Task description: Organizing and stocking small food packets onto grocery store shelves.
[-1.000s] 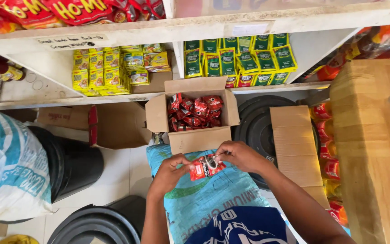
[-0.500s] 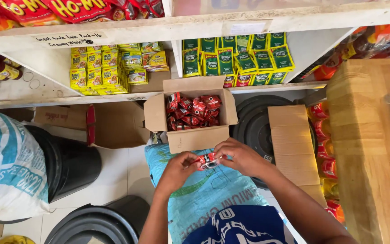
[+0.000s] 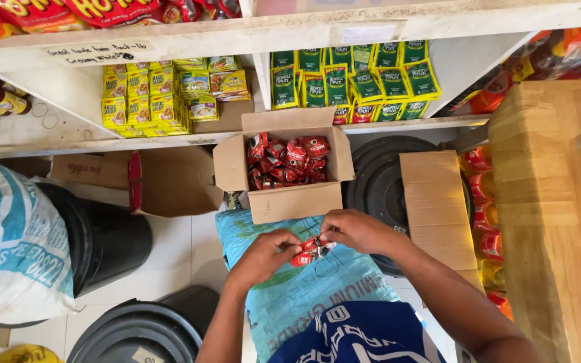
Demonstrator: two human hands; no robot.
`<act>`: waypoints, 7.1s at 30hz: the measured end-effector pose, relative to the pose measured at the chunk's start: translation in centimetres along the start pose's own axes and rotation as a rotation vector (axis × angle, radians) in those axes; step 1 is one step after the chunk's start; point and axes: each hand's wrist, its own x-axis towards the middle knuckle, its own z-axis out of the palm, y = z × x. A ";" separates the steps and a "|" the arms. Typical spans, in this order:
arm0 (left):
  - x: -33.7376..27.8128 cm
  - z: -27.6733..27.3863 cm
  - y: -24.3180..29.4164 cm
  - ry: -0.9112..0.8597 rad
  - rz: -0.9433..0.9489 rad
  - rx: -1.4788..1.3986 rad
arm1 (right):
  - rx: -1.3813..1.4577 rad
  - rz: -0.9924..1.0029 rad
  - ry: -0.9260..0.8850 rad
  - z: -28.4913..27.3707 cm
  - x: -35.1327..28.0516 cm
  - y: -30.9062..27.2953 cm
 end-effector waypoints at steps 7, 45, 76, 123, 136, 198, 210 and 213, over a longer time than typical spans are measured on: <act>0.2 -1.0 -1.5 -0.002 -0.007 -0.239 | 0.398 0.107 -0.026 1.1 0.4 3.5; 1.2 4.7 -0.3 0.584 0.062 -0.172 | 0.596 0.249 0.626 4.1 -0.2 2.8; 3.5 6.5 -3.2 0.814 0.056 -0.708 | 0.965 0.083 0.583 3.5 1.7 5.4; 25.5 6.2 26.9 0.622 0.959 0.208 | 0.177 0.072 1.288 -23.7 -3.5 -3.9; 47.8 2.5 32.6 0.426 0.726 1.165 | -0.574 0.374 1.328 -47.3 6.6 8.5; 31.6 2.4 30.7 0.775 1.199 0.326 | -0.341 -0.155 1.442 -44.0 5.3 4.3; 4.7 12.5 -12.8 0.585 -0.184 -0.325 | -0.661 -0.842 1.531 -34.6 4.0 -3.3; 3.3 14.3 -17.5 0.705 -0.162 -0.398 | -0.112 -0.673 1.406 -22.4 6.3 0.5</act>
